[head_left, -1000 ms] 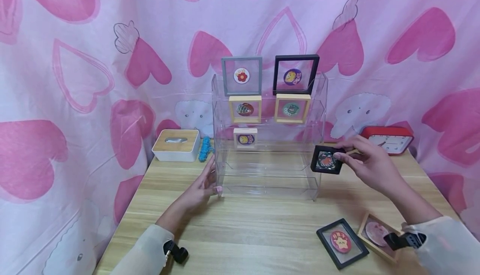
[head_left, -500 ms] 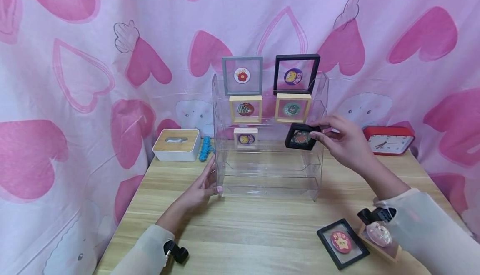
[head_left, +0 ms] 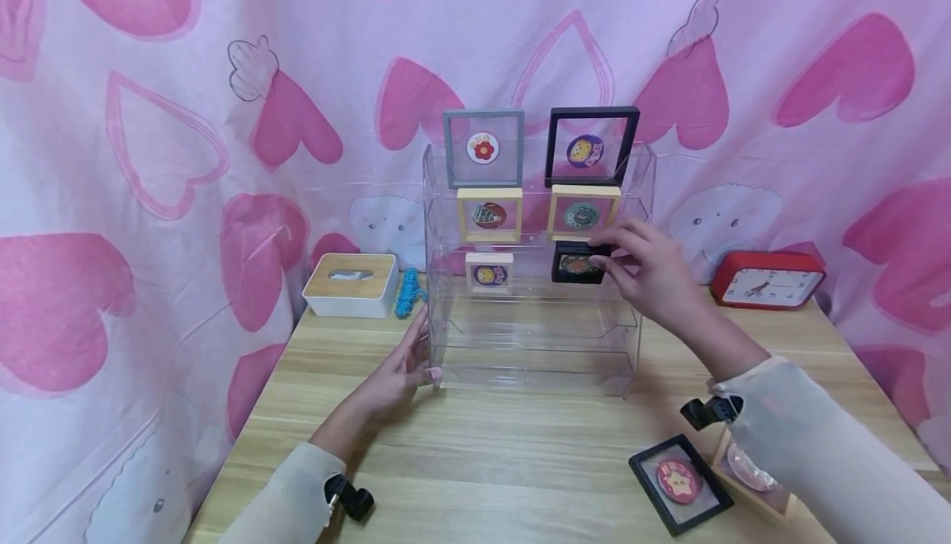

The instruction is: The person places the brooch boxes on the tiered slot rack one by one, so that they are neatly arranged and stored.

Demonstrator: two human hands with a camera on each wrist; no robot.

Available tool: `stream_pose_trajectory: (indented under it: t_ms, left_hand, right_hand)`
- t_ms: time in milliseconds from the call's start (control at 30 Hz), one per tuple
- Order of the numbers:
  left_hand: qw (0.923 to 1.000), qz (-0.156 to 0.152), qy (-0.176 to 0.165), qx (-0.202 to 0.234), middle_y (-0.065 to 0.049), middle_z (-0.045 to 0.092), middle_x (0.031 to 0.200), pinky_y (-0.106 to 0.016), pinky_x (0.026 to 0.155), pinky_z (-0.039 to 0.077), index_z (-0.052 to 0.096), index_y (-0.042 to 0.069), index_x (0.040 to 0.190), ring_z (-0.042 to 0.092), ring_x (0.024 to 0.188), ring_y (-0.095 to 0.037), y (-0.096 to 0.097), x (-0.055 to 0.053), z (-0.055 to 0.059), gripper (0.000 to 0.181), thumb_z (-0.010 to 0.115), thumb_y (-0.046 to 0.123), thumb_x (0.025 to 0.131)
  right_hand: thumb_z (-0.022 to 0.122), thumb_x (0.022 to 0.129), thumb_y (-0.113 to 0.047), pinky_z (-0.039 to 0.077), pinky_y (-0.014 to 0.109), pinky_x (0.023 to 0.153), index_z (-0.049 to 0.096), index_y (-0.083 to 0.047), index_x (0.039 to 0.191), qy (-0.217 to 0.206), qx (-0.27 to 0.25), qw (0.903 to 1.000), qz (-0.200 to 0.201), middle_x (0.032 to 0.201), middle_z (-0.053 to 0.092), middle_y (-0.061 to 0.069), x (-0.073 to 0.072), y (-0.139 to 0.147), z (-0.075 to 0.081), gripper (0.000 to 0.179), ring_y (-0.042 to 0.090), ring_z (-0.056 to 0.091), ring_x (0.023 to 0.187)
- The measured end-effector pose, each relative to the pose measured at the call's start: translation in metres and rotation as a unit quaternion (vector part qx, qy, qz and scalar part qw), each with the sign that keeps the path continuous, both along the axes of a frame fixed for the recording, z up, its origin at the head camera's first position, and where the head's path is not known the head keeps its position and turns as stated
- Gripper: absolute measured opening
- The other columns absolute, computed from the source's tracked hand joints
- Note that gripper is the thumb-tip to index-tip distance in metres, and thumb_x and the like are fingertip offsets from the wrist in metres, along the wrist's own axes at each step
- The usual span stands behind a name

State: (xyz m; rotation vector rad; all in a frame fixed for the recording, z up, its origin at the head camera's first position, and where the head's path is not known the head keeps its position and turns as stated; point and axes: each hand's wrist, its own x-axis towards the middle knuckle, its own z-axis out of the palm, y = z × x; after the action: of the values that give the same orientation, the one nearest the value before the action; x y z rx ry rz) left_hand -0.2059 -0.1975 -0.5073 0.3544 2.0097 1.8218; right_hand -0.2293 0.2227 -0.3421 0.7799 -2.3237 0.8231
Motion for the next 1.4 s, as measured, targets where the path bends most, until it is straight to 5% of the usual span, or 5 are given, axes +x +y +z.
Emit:
stream_pose_trajectory:
  t_ms: [67,167,733,1400]
  left_hand:
    - [1.0,-0.001,0.002,0.001,-0.011,0.007,0.188,-0.06,0.14,0.018,-0.001,0.056,0.174,0.012,0.174,-0.041,0.0,0.0,0.0,0.113,0.066,-0.004,0.105]
    - [1.0,0.002,-0.003,0.003,-0.01,0.007,0.188,-0.059,0.14,0.017,0.0,0.059,0.173,0.012,0.174,-0.039,0.001,0.001,0.0,0.113,0.066,-0.003,0.105]
    - [0.9999,0.005,-0.01,0.004,-0.009,0.005,0.189,-0.06,0.14,0.017,0.001,0.061,0.172,0.011,0.174,-0.04,0.001,0.001,-0.001,0.112,0.067,-0.002,0.105]
    - [0.9999,-0.002,-0.003,0.013,-0.01,0.004,0.189,-0.059,0.14,0.016,-0.002,0.055,0.174,0.011,0.174,-0.04,0.001,0.001,0.0,0.113,0.065,-0.004,0.105]
  right_hand:
    - [0.084,0.09,0.011,0.07,0.045,0.082,0.078,-0.004,0.117,0.01,0.02,0.9997,0.007,0.112,0.07,0.013,-0.001,-0.002,-0.001,0.032,0.032,0.077,0.097]
    - [0.083,0.09,0.012,0.07,0.054,0.082,0.078,-0.004,0.118,0.013,0.047,0.9988,0.007,0.114,0.069,0.016,-0.002,-0.004,-0.005,0.033,0.035,0.076,0.098]
    - [0.085,0.091,0.007,0.065,0.061,0.102,0.071,-0.011,0.141,-0.039,0.154,0.9859,-0.053,0.141,0.066,0.018,0.002,-0.006,-0.012,0.055,0.04,0.07,0.118]
    - [0.087,0.09,0.005,0.068,0.057,0.091,0.075,-0.012,0.14,0.011,0.149,0.9875,-0.051,0.131,0.067,0.016,0.003,-0.002,-0.014,0.054,0.034,0.063,0.112]
